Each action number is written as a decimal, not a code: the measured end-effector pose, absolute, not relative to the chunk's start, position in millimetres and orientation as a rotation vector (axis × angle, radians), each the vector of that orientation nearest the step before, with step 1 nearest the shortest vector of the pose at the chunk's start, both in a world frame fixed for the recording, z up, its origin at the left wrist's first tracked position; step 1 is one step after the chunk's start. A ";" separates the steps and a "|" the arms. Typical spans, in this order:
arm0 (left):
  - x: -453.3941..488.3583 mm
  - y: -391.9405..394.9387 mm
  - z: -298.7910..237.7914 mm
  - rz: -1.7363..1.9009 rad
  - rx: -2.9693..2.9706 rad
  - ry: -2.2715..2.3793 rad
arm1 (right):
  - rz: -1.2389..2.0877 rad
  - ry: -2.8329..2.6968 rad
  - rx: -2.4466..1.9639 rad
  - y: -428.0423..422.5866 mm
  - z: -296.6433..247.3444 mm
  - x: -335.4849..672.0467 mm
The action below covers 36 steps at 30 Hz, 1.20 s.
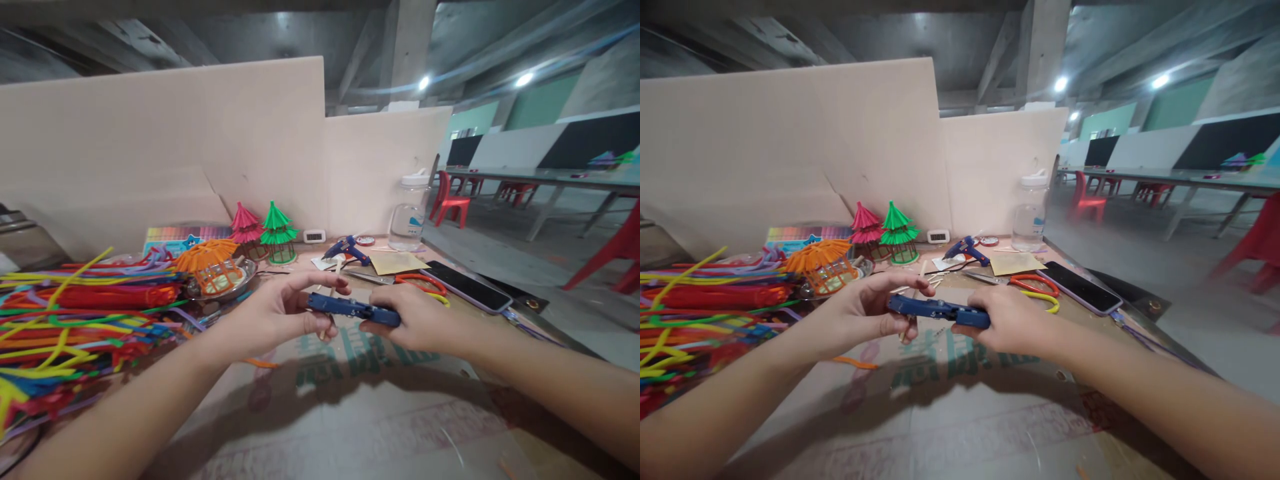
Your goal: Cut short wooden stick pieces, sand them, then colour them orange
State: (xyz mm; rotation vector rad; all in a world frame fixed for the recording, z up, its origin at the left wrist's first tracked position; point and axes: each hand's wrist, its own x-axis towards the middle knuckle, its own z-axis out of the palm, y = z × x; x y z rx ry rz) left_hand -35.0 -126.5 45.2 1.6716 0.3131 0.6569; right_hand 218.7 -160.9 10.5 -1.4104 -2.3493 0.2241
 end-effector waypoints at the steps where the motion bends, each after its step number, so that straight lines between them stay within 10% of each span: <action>1: -34.8 -127.0 45.3 0.656 1.673 0.327 | 0.241 -2.337 -1.413 -160.5 8.8 218.6; 15: -50.5 -99.1 47.2 0.591 1.818 0.620 | -0.181 -2.444 -0.925 -156.7 -36.7 216.5; 22: -52.2 -72.6 61.6 -0.123 2.194 1.159 | -0.203 -2.639 -0.834 -153.8 -42.7 206.1; 28: 70.2 -81.5 95.2 0.437 2.413 0.630 | -0.096 -2.644 -0.847 -154.1 -39.8 206.2; 36: 47.1 -20.8 35.2 0.231 2.669 1.059 | -0.100 -2.662 -0.839 -152.3 -42.1 207.1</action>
